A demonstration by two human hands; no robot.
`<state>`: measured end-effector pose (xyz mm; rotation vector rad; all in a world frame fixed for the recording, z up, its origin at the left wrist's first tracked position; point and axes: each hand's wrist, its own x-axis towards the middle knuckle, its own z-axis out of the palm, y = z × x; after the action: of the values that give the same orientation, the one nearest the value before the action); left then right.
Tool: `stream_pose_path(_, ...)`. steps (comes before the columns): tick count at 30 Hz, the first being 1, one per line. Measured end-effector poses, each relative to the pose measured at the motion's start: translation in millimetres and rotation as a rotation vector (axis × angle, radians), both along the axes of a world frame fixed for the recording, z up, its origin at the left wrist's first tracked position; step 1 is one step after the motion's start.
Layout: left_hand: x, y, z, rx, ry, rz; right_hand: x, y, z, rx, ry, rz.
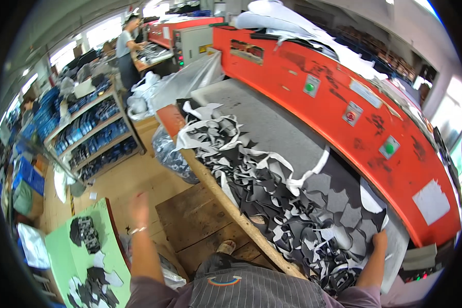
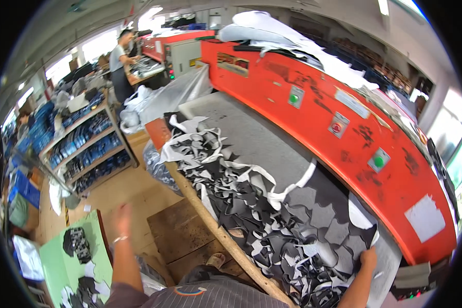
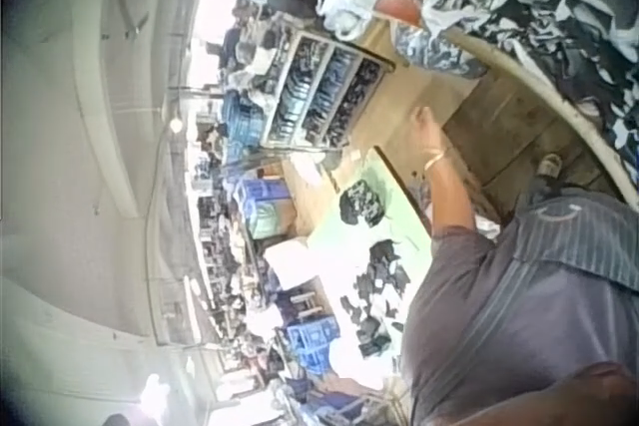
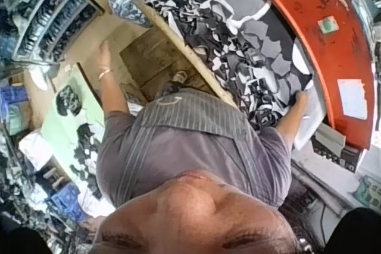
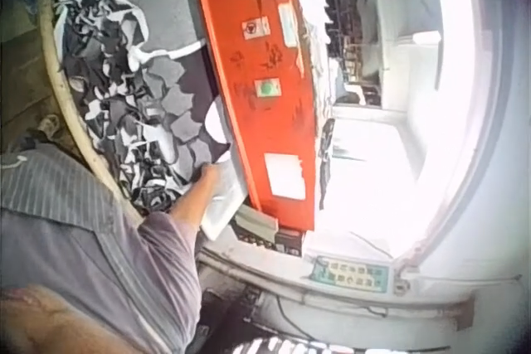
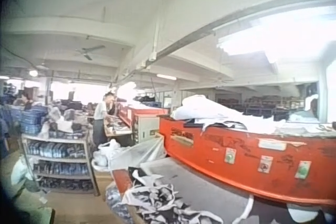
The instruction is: Using a hydraulic press and a metal die to cut shapes out of leather material.
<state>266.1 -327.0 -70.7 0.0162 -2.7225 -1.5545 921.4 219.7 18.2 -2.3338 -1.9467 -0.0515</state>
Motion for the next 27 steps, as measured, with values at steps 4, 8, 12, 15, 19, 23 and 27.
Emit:
stream_pose_path(4, 15, 212, 70, 0.329, 0.117, -0.719, -65, -18, 14, -0.171, 0.082, 0.179)
stream_pose_path(8, 76, 362, 99, 0.021, 0.475, -1.202, -51, -30, -6, -0.178, 0.078, 0.195)
stream_pose_path(12, 121, 423, 69, -0.374, 0.56, -1.371, -5, -57, -10, -0.171, 0.077, 0.164)
stream_pose_path(15, 151, 420, 74, -0.512, 0.456, -1.365, 36, -81, -23, -0.198, 0.095, 0.121)
stream_pose_path(19, 159, 384, 57, -0.57, 0.446, -1.405, 54, -121, -24, 0.0, -0.031, 0.136)
stream_pose_path(23, 152, 356, 63, -0.586, 0.227, -1.422, 27, -160, 5, 0.422, 0.252, 0.625)
stream_pose_path(27, 138, 381, 93, -0.273, 0.511, -1.507, -9, -174, 16, 0.114, 0.236, 0.996)
